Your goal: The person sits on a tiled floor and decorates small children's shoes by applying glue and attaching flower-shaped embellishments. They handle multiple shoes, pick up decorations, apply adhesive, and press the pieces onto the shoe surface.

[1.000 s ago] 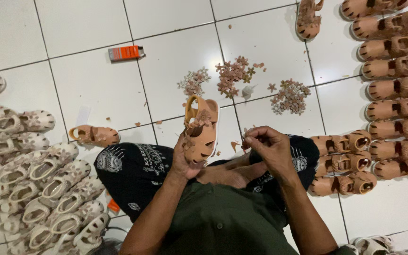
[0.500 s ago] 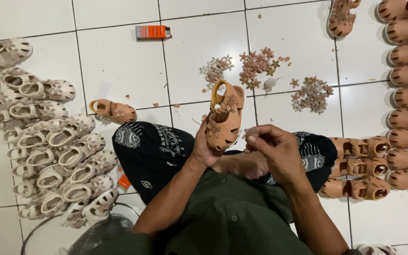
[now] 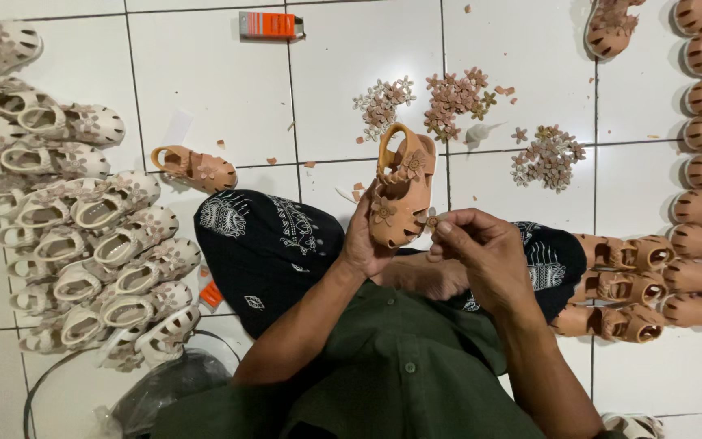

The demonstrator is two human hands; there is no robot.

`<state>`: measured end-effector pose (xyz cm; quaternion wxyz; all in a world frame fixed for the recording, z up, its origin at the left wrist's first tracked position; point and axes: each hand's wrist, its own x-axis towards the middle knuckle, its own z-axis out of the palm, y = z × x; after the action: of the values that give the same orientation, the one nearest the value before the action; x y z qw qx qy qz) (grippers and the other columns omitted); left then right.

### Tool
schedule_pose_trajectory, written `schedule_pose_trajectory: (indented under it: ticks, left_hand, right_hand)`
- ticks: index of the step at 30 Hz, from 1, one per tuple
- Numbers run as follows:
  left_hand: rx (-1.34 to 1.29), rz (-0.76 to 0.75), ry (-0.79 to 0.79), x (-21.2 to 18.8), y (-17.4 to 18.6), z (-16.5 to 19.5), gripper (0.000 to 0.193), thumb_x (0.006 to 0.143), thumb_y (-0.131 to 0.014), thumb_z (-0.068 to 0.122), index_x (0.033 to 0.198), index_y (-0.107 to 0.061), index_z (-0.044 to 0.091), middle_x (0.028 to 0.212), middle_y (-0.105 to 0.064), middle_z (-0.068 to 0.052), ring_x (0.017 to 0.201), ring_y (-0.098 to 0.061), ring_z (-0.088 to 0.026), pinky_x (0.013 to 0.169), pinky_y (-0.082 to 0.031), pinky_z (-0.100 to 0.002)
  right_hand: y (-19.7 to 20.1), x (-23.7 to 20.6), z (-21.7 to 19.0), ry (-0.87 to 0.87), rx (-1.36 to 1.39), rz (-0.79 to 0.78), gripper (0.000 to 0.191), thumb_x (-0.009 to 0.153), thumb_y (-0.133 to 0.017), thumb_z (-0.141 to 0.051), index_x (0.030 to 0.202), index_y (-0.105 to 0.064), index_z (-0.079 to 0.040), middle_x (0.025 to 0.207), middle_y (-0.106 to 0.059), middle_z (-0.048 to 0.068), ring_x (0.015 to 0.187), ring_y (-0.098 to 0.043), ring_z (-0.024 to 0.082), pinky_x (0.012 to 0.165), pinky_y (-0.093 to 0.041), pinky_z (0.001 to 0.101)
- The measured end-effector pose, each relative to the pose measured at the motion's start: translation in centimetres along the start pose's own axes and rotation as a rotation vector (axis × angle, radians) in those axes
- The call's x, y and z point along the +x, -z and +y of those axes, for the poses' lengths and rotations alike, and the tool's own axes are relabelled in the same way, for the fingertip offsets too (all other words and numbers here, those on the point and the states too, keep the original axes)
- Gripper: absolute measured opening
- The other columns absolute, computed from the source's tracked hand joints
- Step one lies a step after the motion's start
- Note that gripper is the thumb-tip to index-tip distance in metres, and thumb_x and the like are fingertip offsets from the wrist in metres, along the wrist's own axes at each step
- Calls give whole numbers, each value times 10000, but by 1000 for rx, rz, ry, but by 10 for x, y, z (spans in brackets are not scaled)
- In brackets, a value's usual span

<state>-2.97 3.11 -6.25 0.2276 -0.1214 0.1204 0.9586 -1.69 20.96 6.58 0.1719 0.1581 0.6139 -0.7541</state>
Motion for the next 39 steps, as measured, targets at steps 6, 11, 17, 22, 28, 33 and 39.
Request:
schedule_pose_trajectory:
  ticks: [6, 11, 17, 22, 28, 33, 39]
  left_hand:
    - [-3, -5, 5, -1, -2, 3, 531, 1129, -414, 472, 1486, -480, 86, 1381, -603, -72, 1219, -644, -192, 981, -602, -387]
    - [65, -18, 2, -1, -1, 1, 549, 1135, -361, 494, 1479, -484, 85, 1363, -620, -90, 1199, -658, -208, 979, -599, -391]
    - [123, -2, 0, -3, -2, 0, 558, 1138, -335, 490, 1477, -487, 74, 1359, -630, -90, 1200, -663, -203, 1010, -594, -392]
    - [127, -53, -24, -3, -2, -2, 548, 1152, -335, 471, 1494, -475, 67, 1378, -619, -93, 1212, -658, -199, 1016, -592, -384]
    - [155, -35, -18, -3, -4, -1, 538, 1137, -366, 456, 1505, -455, 75, 1378, -611, -95, 1213, -655, -190, 1008, -596, -376]
    - [195, -25, -27, -5, -10, 2, 557, 1126, -385, 471, 1496, -455, 60, 1363, -619, -104, 1201, -656, -196, 991, -605, -379]
    - [202, -62, -34, -8, -18, 4, 580, 1144, -397, 473, 1489, -456, 10, 1347, -624, -132, 1178, -664, -199, 972, -605, -376]
  right_hand:
    - [-6, 3, -2, 3, -63, -24, 171, 939, -729, -112, 998, -719, 48, 822, -709, 104, 667, -668, 137, 595, -593, 280]
    - [-8, 5, -14, 58, -169, -67, 181, 930, -743, -137, 959, -721, 40, 747, -691, 72, 623, -631, 113, 549, -548, 254]
    - [-18, 10, -17, 16, -189, -25, 193, 925, -760, -153, 912, -708, 32, 653, -631, 32, 491, -531, 68, 428, -439, 214]
    - [-18, 10, -16, 28, -191, -15, 190, 913, -772, -147, 911, -711, 33, 658, -644, 38, 455, -515, 53, 391, -409, 192]
    - [-18, 11, -18, 31, -213, -2, 177, 900, -770, -142, 912, -711, 25, 679, -681, 47, 464, -549, 56, 392, -432, 198]
    - [-21, 9, -18, 39, -311, 28, 190, 902, -770, -157, 901, -710, 23, 674, -701, 55, 469, -567, 63, 401, -445, 201]
    - [-21, 8, -17, 25, -282, 53, 184, 899, -779, -159, 890, -716, 14, 648, -661, 43, 475, -564, 61, 414, -448, 202]
